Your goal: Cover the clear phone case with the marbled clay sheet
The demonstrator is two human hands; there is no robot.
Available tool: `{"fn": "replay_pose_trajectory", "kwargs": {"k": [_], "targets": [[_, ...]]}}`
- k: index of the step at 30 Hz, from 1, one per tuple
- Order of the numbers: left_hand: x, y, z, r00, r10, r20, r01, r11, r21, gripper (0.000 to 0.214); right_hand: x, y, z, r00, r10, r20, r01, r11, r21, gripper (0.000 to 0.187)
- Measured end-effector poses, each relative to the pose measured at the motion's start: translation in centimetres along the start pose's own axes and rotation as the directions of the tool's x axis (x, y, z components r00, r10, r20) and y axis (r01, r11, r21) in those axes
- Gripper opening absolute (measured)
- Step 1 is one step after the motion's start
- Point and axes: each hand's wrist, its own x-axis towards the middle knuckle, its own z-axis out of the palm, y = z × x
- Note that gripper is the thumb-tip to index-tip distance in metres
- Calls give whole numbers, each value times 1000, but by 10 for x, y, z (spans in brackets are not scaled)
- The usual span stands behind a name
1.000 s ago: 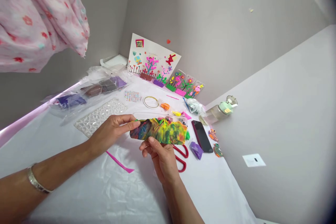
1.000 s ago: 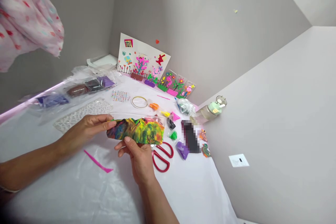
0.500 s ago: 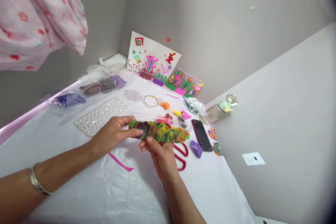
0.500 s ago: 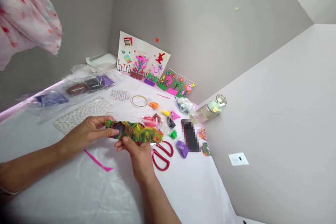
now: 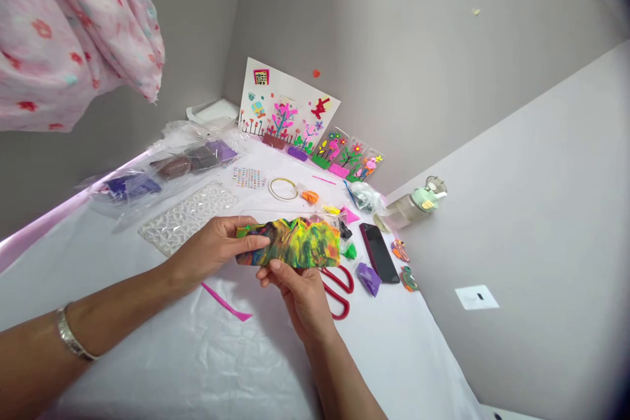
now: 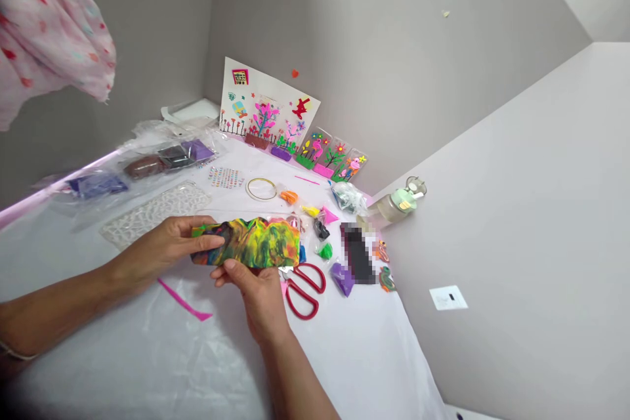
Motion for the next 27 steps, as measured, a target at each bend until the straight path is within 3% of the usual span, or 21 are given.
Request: {"fn": "replay_pose_trajectory", "kwargs": {"k": [7, 18, 23, 27], "targets": [[-2, -2, -3, 994, 100, -54, -91, 985, 147, 30, 1, 4, -1, 1000, 16, -8, -16, 1000, -11, 17], [1, -1, 3, 998, -9, -60, 13, 998, 63, 27, 1, 6, -4, 1000, 0, -7, -1, 999, -54, 17], [-3, 0, 2, 1000, 11, -29, -12, 1000, -11, 21, -1, 10, -7, 1000, -11, 2, 11, 995, -104, 16], [-6, 1, 1, 999, 50, -19, -49, 999, 23, 29, -2, 10, -6, 1000, -2, 16, 4, 993, -114, 16]]}}
